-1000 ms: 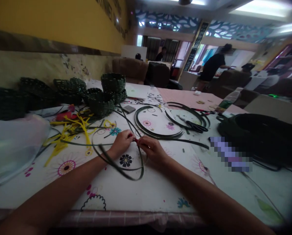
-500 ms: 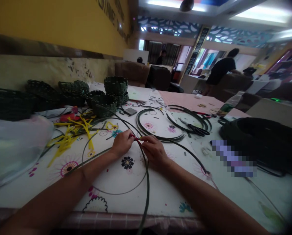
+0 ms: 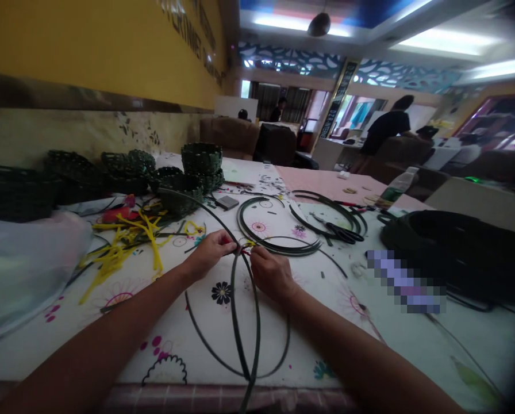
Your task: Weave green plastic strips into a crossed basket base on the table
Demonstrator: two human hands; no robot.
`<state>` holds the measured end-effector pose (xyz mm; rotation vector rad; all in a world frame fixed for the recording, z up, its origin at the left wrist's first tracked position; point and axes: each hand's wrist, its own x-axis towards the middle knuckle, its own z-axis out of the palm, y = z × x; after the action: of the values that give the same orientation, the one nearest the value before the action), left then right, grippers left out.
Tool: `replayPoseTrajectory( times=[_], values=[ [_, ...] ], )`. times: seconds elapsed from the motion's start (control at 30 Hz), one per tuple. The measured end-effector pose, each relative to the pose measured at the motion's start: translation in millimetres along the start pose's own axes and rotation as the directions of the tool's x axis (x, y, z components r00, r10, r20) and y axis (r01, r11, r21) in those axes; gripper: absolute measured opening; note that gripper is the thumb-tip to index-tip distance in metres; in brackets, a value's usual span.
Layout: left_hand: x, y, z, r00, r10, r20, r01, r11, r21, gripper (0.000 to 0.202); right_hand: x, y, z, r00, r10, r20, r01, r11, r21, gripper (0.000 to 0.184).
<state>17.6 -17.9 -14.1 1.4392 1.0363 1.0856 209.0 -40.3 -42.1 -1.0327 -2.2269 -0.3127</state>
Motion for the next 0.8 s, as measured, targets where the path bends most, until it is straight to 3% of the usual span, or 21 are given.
replayPoseTrajectory(
  times=[0.07,0.13,0.2,0.27,0.33,0.43,0.57,0.8],
  values=[
    [-2,5,1.2,0.997,-0.049,0.058,0.053,0.995,-0.079,0.020,-1,-2,1,0.988,0.154,0.008,-0.154,0.981,0.116,0.021],
    [-4,9,3.3,0.988,-0.094,0.125,0.114,0.980,-0.160,0.023,0,-6,2,0.937,0.343,0.057,-0.343,0.882,0.323,0.023],
    [-6,11,6.4,0.977,-0.102,0.188,0.145,0.962,-0.233,0.026,2,-10,4,0.854,0.486,0.184,-0.493,0.645,0.584,0.024],
    [-7,10,10.1,0.967,-0.079,0.241,0.149,0.945,-0.290,0.026,5,-14,7,0.777,0.520,0.353,-0.562,0.322,0.762,0.024],
    [-8,7,14.0,0.967,-0.061,0.249,0.142,0.936,-0.322,0.027,7,-15,9,0.722,0.486,0.492,-0.585,0.049,0.810,0.022],
    [-10,5,19.4,0.984,-0.052,0.168,0.104,0.941,-0.321,0.030,8,-16,12,0.681,0.418,0.601,-0.578,-0.196,0.792,0.016],
    [-13,7,23.5,0.985,-0.015,0.171,0.061,0.963,-0.262,0.038,8,-15,13,0.681,0.347,0.645,-0.560,-0.322,0.764,0.014],
    [-10,7,22.4,0.977,0.031,0.213,0.013,0.979,-0.203,0.033,10,-11,10,0.630,0.281,0.724,-0.646,-0.328,0.690,0.017]
  ],
)
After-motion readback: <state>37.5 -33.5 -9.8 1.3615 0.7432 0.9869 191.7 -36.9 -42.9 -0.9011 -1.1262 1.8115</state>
